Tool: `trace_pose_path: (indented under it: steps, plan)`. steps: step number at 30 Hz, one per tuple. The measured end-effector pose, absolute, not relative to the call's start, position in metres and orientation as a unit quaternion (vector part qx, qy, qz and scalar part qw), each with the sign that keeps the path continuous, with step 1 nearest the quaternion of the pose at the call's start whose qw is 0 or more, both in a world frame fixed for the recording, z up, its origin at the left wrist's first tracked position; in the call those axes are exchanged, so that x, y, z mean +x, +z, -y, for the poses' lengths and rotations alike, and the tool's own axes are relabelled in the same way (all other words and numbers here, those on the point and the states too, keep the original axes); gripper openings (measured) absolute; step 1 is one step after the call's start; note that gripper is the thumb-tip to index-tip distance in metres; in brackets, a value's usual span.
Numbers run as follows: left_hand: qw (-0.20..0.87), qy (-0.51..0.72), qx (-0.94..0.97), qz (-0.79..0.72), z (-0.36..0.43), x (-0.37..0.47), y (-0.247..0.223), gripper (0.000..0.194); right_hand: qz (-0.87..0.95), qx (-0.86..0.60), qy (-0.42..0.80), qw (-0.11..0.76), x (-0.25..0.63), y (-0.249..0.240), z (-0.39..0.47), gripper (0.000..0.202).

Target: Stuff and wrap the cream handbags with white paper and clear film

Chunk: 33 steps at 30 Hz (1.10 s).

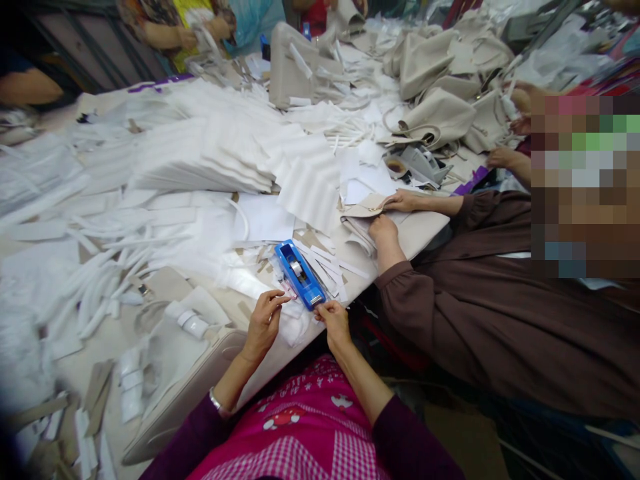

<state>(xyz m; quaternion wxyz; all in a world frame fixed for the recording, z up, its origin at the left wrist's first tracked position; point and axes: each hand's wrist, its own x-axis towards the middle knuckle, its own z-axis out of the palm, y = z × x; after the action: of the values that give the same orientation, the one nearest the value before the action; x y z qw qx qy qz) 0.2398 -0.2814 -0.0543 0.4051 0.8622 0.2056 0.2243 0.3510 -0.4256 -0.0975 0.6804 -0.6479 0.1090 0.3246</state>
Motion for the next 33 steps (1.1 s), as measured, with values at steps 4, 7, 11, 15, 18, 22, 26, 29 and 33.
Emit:
trace_pose_path:
  steps: [4, 7, 11, 15, 18, 22, 26, 29, 33]
  plan:
    - [0.413, 0.223, 0.858, -0.208, 0.281, 0.239, -0.053, 0.033, -0.095, -0.678, 0.288, 0.67, 0.345, -0.088, 0.423, 0.026]
    - [0.42, 0.225, 0.855, -0.206, 0.28, 0.238, -0.054, 0.033, -0.071, -0.696, 0.28, 0.657, 0.351, -0.09, 0.426, 0.027]
    - [0.419, 0.23, 0.854, -0.206, 0.28, 0.237, -0.052, 0.032, -0.01, -0.8, 0.181, 0.571, 0.377, -0.106, 0.455, 0.023]
    - [0.425, 0.232, 0.85, -0.209, 0.28, 0.232, -0.048, 0.031, -0.063, -0.811, 0.138, 0.565, 0.406, -0.122, 0.492, 0.024]
    - [0.428, 0.231, 0.847, -0.214, 0.283, 0.226, -0.047, 0.029, -0.116, -0.785, 0.152, 0.589, 0.418, -0.13, 0.497, 0.029]
    - [0.423, 0.224, 0.85, -0.22, 0.289, 0.217, -0.048, 0.029, -0.149, -0.785, 0.159, 0.58, 0.422, -0.14, 0.482, 0.029]
    - [0.414, 0.227, 0.852, -0.227, 0.293, 0.205, -0.049, 0.029, -0.172, -0.792, 0.152, 0.566, 0.42, -0.148, 0.473, 0.029]
    - [0.414, 0.233, 0.849, -0.23, 0.292, 0.198, -0.052, 0.029, -0.177, -0.799, 0.148, 0.556, 0.423, -0.147, 0.474, 0.031]
    - [0.428, 0.232, 0.838, -0.247, 0.297, 0.189, -0.047, 0.032, -0.153, -0.811, 0.175, 0.536, 0.413, -0.128, 0.485, 0.037]
